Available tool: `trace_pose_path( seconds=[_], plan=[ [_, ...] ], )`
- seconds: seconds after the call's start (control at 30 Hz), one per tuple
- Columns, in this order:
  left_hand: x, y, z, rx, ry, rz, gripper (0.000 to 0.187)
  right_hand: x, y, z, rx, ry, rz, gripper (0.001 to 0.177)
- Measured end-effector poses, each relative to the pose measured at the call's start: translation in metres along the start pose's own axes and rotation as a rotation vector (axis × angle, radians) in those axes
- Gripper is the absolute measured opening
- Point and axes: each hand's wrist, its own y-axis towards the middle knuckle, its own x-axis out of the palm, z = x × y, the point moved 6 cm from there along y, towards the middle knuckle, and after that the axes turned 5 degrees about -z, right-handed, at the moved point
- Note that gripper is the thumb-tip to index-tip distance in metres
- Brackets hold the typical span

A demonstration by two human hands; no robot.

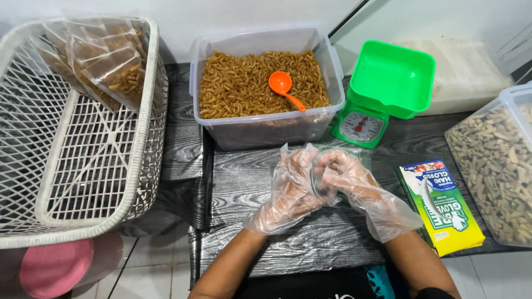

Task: Packaging dried food items into small plastic bags using a spoon and a scale.

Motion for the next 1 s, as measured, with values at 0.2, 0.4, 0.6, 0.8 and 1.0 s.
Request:
trace_pose_path(
  seconds=[0.2, 0.4, 0.6, 0.8, 1.0],
  plan=[
    [-0.018, -0.003, -0.001, -0.06, -0.061, 0.013, 0.071, -0.008, 0.003, 0.014, 0.022, 0.024, 0.002, 0.039],
    [-0.027, -0.004, 0.004, -0.094, -0.073, -0.029, 0.082, -0.015, 0.008, 0.027, 0.048, 0.087, -0.012, 0.038],
    [0.058, 0.009, -0.021, -0.091, 0.052, 0.043, 0.064, -0.004, 0.002, 0.009, 0.075, -0.036, 0.086, 0.035],
    [0.046, 0.012, -0.013, -0.031, 0.076, 0.04, 0.059, -0.006, 0.002, 0.021, 0.145, -0.313, 0.101, 0.037],
    [-0.014, -0.022, -0.003, -0.113, -0.352, -0.01, 0.074, -0.028, 0.014, 0.016, 0.284, -1.082, 0.218, 0.015]
  ],
)
